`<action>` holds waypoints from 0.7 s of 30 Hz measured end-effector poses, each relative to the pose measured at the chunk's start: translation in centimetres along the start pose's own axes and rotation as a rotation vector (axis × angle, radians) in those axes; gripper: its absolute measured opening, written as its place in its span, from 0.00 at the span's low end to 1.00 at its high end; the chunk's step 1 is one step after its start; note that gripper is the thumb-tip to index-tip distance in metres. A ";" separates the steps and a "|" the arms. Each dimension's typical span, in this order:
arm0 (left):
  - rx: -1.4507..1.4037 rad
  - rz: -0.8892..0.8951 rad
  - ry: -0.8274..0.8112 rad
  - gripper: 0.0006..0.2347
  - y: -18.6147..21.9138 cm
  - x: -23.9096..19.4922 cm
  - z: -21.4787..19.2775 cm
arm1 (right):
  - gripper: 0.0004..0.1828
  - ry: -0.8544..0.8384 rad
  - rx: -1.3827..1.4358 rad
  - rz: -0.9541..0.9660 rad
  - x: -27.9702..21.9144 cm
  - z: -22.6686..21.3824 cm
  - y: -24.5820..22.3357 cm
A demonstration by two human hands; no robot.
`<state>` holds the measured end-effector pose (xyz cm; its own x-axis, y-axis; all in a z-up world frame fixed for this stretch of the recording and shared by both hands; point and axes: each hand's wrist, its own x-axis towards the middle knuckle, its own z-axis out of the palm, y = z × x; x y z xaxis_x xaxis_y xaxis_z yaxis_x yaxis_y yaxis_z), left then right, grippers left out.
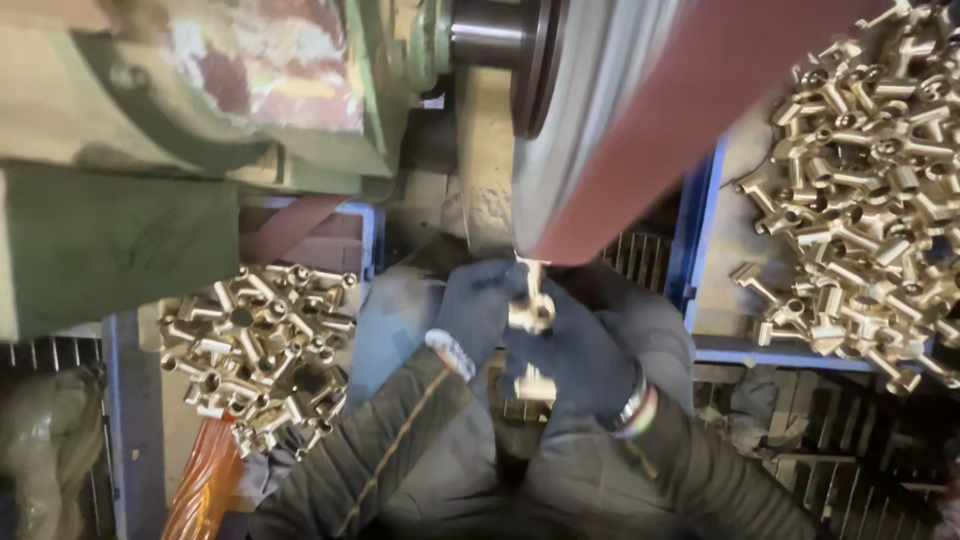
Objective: The person uses a belt sander to polish and deburr brass T-junction pipe fittings, holding each fitting with gloved hands and rotating it against the moving abrasive belt to smooth multiple surfaces.
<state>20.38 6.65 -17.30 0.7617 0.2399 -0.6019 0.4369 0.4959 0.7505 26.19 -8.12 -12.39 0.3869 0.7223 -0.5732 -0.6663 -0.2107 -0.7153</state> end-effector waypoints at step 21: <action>-0.821 -0.139 -0.273 0.11 -0.6 -0.6 2.7 | 0.19 0.369 -1.509 -0.449 0.2 -6.0 -5.0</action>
<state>20.91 4.00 -16.62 0.8608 -0.0236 -0.5083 0.1319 0.9751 0.1780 33.38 -10.93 -11.34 0.6405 0.7584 -0.1207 0.6520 -0.6201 -0.4363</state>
